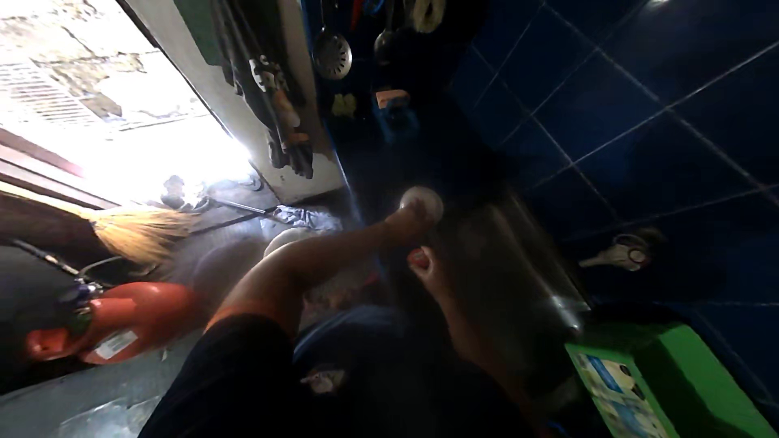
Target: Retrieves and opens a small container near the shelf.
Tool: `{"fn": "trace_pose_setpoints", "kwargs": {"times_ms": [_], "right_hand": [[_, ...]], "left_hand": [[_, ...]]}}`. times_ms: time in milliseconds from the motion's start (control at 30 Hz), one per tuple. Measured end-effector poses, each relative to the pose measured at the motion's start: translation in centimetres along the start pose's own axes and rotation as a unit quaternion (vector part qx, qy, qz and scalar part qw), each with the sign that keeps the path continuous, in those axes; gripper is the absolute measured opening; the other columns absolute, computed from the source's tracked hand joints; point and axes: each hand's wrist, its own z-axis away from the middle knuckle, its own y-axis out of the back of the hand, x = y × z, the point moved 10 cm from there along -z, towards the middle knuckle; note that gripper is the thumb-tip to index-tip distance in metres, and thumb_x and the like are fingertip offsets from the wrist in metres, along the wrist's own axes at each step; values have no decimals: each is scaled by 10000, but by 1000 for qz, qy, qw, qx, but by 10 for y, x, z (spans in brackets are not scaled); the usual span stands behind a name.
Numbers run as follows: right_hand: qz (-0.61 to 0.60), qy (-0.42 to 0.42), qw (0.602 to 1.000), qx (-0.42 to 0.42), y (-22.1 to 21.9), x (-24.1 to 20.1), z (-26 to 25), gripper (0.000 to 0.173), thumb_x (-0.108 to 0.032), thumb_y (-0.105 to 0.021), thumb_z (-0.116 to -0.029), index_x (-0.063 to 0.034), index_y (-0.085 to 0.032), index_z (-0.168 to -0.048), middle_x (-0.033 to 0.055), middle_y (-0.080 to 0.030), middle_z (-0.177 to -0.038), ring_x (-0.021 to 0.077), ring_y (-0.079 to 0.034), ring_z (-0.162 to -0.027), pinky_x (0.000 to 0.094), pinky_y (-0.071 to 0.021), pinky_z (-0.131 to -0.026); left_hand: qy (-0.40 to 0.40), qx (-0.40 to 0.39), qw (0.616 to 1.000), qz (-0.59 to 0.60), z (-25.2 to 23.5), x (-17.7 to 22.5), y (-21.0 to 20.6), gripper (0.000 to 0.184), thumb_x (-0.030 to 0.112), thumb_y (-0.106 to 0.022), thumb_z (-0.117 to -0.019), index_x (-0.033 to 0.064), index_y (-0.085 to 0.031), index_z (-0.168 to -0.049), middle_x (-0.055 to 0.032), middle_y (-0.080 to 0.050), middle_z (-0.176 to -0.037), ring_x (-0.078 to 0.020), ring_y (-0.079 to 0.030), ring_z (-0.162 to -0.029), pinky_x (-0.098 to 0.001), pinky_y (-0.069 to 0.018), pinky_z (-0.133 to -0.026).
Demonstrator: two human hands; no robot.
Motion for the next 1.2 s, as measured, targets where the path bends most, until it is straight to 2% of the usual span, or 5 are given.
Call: {"fn": "trace_pose_setpoints", "kwargs": {"times_ms": [400, 867, 1033, 1133, 1200], "right_hand": [[-126, -33, 990, 53, 30, 31, 33, 637, -208, -779, -918, 54, -516, -1436, 266, -606, -1366, 320, -617, -1260, 430, -486, -1097], [-124, -61, 990, 32, 31, 46, 52, 642, -243, -776, -924, 24, -516, -1447, 244, -615, -1360, 306, -624, -1245, 440, -493, -1088], [-125, -52, 989, 52, 36, 50, 56, 636, -261, -783, -915, 2, -538, -1440, 231, -627, -1349, 298, -637, -1229, 444, -510, -1076], [-139, -45, 988, 55, 35, 46, 56, 646, -243, -791, -910, 11, -531, -1444, 238, -624, -1355, 305, -634, -1237, 447, -505, -1080], [-145, -37, 987, 54, 34, 37, 55, 646, -234, -790, -910, 22, -530, -1442, 244, -621, -1356, 313, -631, -1239, 446, -502, -1081]], "left_hand": [[-16, -29, 996, 80, 14, -24, 14, 432, 244, -538, -1070, 69, -536, -1465, -161, -377, -1621, -318, -380, -1492, -447, -350, -1203], [-6, -159, 984, 82, 21, -27, 39, 602, -114, -606, -924, 91, -518, -1483, -70, -365, -1639, -284, -424, -1463, -474, -392, -1165], [-75, -8, 993, 96, 0, -46, 19, 325, 246, -616, -1018, 83, -663, -1295, -129, -583, -1434, -298, -565, -1321, -486, -461, -1108], [26, 12, 997, 75, -20, -26, 24, 549, 483, -682, -946, 101, -638, -1339, -162, -563, -1429, -364, -519, -1334, -555, -460, -1068], [104, -22, 992, 73, -34, -14, 22, 556, 392, -706, -937, 64, -602, -1374, -201, -523, -1456, -406, -466, -1363, -598, -425, -1063]]}}
